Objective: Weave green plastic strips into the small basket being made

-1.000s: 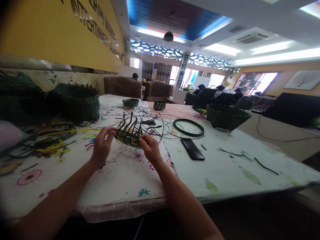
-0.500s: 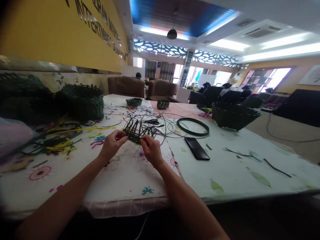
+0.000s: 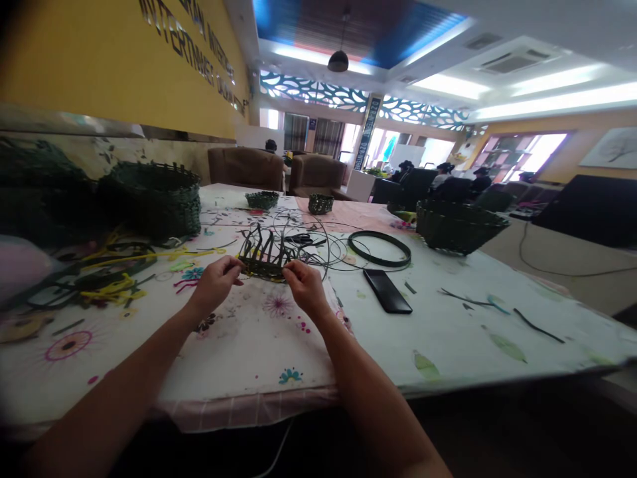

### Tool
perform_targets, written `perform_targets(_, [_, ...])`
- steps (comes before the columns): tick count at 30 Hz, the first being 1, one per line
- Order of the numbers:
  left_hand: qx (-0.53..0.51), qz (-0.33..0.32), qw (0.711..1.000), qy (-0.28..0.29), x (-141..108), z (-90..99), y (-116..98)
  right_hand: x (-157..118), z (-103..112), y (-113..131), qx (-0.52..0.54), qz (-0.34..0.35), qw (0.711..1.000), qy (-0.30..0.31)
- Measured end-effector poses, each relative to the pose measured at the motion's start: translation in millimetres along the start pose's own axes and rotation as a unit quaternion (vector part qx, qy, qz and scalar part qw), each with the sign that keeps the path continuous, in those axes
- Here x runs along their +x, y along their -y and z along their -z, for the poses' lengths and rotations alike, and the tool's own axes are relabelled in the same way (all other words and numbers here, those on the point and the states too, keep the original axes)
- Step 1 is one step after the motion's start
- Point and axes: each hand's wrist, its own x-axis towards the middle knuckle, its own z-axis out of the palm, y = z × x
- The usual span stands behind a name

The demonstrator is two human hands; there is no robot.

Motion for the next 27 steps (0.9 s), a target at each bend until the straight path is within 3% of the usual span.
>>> perform_targets(4, [-0.026,-0.003,0.999,0.044,1.7,4.6,-2.4,2.0,3.2,-1.0,0.015,-0.016,1.000,-0.008])
perform_targets(10, [0.099,-0.132,0.986,0.012,-1.1,9.6,-6.4,3.0,4.3,-2.8,0.033,-0.025,0.999,-0.001])
perform_targets(17, [0.198,-0.304,0.931,-0.030,-3.3,9.4,-9.8,3.6,5.0,0.1,0.090,-0.047,0.995,0.000])
perform_targets(21, [0.215,-0.362,0.906,-0.044,-0.6,12.8,-8.1,3.0,4.0,3.2,0.109,-0.053,0.993,0.004])
perform_targets(24, [0.196,-0.364,0.910,-0.043,-0.2,13.3,-8.9,2.5,3.3,5.6,0.109,-0.052,0.993,0.007])
perform_targets(27, [0.154,-0.302,0.940,-0.049,-2.5,10.9,-10.5,2.5,3.7,6.5,0.097,-0.046,0.994,0.000])
